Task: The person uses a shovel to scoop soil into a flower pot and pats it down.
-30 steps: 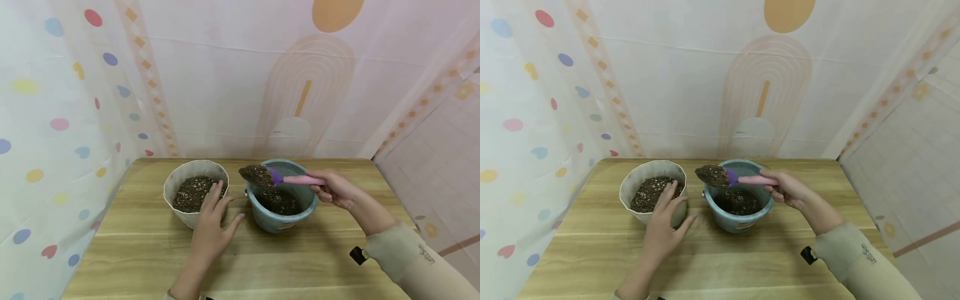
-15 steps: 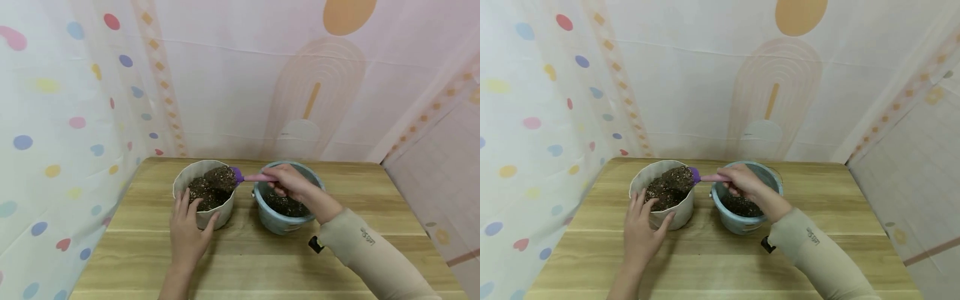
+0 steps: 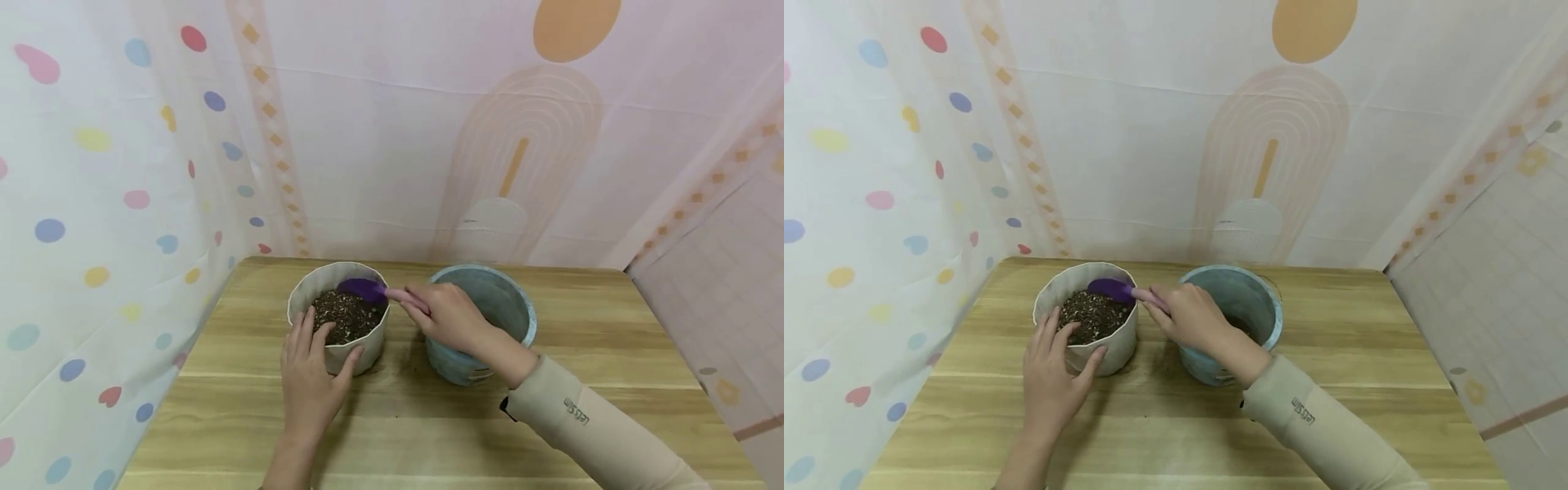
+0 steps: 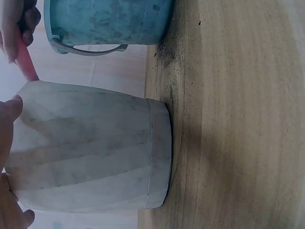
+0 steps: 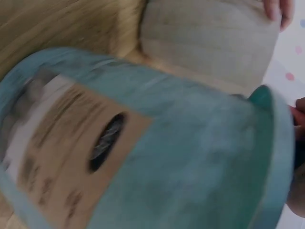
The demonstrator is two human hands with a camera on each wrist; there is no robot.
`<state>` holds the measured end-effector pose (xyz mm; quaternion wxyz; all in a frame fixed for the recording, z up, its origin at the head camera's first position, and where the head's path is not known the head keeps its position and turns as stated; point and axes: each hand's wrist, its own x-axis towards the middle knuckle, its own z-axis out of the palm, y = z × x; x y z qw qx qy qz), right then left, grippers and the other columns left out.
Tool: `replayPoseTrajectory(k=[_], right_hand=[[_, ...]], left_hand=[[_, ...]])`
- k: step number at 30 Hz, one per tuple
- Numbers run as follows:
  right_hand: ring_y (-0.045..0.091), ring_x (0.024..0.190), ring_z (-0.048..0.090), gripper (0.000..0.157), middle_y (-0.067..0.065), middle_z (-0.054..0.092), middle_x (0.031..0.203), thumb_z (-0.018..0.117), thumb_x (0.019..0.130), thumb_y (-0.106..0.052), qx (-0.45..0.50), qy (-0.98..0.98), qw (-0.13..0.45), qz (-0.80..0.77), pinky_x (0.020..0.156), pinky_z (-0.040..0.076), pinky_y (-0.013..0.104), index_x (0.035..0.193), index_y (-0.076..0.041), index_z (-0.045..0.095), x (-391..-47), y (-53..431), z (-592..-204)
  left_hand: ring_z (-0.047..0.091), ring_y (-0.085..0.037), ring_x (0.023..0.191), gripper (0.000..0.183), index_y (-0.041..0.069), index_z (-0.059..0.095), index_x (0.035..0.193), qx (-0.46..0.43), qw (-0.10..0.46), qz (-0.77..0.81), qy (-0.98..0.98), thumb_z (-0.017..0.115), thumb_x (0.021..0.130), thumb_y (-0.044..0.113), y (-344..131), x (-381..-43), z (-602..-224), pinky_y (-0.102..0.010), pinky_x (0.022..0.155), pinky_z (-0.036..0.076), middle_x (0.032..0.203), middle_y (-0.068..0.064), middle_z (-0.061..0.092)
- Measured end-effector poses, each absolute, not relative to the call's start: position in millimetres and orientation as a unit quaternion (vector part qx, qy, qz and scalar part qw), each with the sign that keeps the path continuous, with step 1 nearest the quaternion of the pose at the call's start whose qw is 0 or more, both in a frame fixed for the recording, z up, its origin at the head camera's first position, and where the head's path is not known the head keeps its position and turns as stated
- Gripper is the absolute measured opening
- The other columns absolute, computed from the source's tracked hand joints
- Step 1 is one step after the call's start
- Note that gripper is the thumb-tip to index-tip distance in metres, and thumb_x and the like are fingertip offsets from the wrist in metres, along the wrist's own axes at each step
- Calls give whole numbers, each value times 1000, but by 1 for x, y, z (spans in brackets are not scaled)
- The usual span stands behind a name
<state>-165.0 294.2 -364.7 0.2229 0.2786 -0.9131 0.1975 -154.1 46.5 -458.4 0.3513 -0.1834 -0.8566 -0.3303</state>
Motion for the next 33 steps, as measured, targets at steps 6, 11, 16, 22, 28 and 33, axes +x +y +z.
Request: replayPoseTrajectory(k=[6, 11, 16, 22, 28, 33], right_hand=[[14, 59, 61, 24, 6, 75, 84, 64, 98, -11, 283, -880, 281, 259, 58, 53, 34, 119, -2, 73, -157, 313, -364], [8, 57, 47, 20, 2, 74, 85, 63, 99, -7, 243, -863, 279, 345, 58, 46, 27, 115, -6, 76, -144, 336, -356], [7, 52, 43, 24, -1, 68, 74, 58, 103, -9, 166, -867, 191, 430, 49, 41, 23, 119, -6, 75, -123, 369, -339], [6, 45, 41, 22, -4, 61, 59, 57, 103, -10, 114, -876, 145, 445, 37, 34, 25, 106, -2, 77, -100, 418, -312], [1, 46, 35, 18, 4, 78, 92, 61, 101, -9, 143, -927, 134, 321, 47, 40, 25, 104, -2, 78, -92, 437, -305], [7, 51, 48, 17, 3, 74, 75, 66, 97, -13, 121, -971, 101, 181, 52, 45, 31, 86, -5, 77, -109, 421, -330]], left_hand=[[37, -44, 142, 60, 2, 62, 120, -175, 340, -338, -860, 81, 81, 43, 47, -155, -457, -70, 115, 14, 150, -24, 47], [37, -44, 142, 57, 3, 62, 121, -192, 342, -331, -858, 80, 81, 40, 50, -155, -451, -70, 117, 6, 149, -23, 49], [37, -43, 143, 51, 1, 62, 119, -260, 357, -370, -817, 73, 89, 41, 66, -155, -444, -64, 119, 15, 147, -24, 50], [41, -39, 142, 47, 1, 64, 117, -374, 319, -405, -771, 70, 94, 42, 100, -146, -436, -53, 119, 29, 149, -21, 49], [34, -39, 146, 55, 14, 65, 130, -376, 124, -398, -827, 82, 85, 40, 130, -149, -434, -58, 110, 39, 162, -20, 30], [44, -45, 138, 58, 16, 64, 118, -335, 38, -414, -845, 89, 74, 46, 146, -157, -433, -57, 106, 44, 157, -27, 35]])
